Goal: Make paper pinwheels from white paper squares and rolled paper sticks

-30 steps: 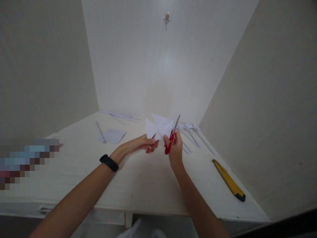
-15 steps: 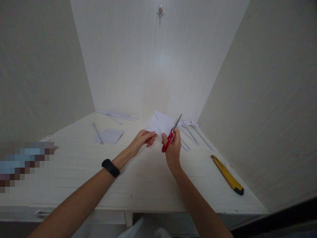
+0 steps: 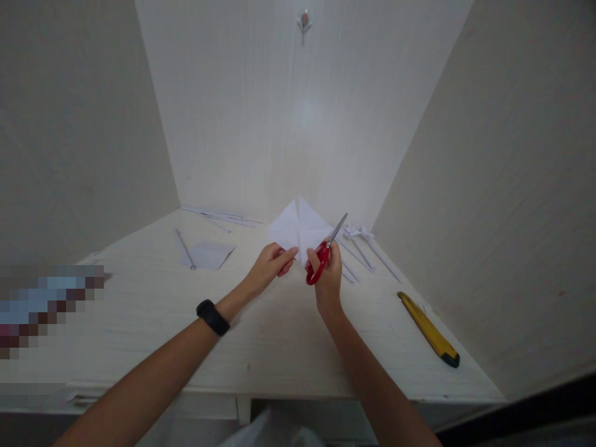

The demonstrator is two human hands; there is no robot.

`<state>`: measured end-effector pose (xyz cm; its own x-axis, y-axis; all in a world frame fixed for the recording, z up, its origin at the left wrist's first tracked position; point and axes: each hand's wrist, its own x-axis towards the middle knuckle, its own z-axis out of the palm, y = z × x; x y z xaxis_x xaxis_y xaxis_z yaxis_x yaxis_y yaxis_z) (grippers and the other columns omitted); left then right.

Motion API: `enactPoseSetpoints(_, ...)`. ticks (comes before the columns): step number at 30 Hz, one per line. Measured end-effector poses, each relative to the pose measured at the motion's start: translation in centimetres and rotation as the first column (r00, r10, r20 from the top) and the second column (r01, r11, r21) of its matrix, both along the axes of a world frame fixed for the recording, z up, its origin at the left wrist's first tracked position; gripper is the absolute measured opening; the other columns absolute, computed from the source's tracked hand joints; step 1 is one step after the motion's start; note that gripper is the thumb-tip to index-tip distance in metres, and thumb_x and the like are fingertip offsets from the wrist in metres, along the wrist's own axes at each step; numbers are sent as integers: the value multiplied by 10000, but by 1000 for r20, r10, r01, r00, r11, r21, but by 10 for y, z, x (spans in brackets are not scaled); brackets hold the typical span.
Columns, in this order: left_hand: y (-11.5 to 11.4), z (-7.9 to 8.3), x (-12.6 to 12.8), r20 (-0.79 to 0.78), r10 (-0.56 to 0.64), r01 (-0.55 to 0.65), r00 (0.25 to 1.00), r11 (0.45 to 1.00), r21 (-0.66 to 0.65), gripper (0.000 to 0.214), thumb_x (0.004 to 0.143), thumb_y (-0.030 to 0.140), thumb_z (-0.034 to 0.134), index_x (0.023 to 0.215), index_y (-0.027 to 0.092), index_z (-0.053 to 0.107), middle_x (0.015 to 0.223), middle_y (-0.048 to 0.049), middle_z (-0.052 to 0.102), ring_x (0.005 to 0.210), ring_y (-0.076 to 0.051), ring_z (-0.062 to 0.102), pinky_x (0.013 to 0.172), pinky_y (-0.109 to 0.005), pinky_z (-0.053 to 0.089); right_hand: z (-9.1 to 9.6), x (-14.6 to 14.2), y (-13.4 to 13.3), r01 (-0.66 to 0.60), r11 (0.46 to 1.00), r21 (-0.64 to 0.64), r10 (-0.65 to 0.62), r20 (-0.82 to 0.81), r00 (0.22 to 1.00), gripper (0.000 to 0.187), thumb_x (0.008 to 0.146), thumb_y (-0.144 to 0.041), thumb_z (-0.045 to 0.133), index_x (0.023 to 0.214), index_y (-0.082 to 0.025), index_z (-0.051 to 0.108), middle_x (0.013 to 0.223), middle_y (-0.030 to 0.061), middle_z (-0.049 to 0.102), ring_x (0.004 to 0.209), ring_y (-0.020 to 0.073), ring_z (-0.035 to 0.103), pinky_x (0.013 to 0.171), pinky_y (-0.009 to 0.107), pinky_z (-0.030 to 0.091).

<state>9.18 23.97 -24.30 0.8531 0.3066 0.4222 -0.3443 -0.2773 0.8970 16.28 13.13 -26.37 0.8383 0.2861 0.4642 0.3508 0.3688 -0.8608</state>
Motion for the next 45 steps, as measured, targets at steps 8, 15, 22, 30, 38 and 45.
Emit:
enactPoseSetpoints(8,20,-4,6,103,354,-358,930,933,24,434,830,504,515,551,188,414,439,64,376,413,-76,326,436,-222,240,-9,3,8,-197,973,-117,174,-179,968,363,670,-388,663,900,-207,449,597,-95,476,425,67,445,384,187,351)
enactPoseSetpoints(15,28,-20,14,5,416,-407,909,888,215,428,832,510,473,552,190,428,455,49,420,449,-106,388,485,-249,292,-19,6,8,-89,912,-400,71,-59,996,322,717,-404,627,938,-201,507,747,-9,613,603,142,572,534,252,434)
enactPoseSetpoints(22,28,-24,17,-40,437,-409,898,866,288,421,821,503,459,536,195,423,464,37,439,466,-120,401,496,-260,293,-22,1,-1,256,463,-849,117,344,932,390,831,-166,500,1219,-146,526,1108,117,621,1042,219,579,890,298,405)
enactPoseSetpoints(30,28,-27,18,-76,425,-384,902,870,308,381,809,475,451,547,200,428,461,37,434,474,-130,405,507,-266,291,-22,-5,-3,424,288,-859,150,477,866,373,872,-152,451,1228,-134,563,1115,155,575,1064,244,555,893,304,412)
enactPoseSetpoints(38,30,-30,19,-83,426,-378,901,865,330,363,803,463,446,550,204,426,467,34,437,486,-134,406,500,-264,284,-22,-7,-3,507,221,-833,168,544,822,298,891,-128,419,1113,-130,618,1104,164,557,1054,246,519,873,320,419)
enactPoseSetpoints(45,31,-32,20,-88,419,-368,904,865,341,366,808,470,438,557,204,429,473,31,441,489,-133,408,496,-264,287,-18,-9,-3,521,182,-834,179,549,817,277,909,-142,401,1056,-143,636,1097,153,541,1033,238,514,818,315,438)
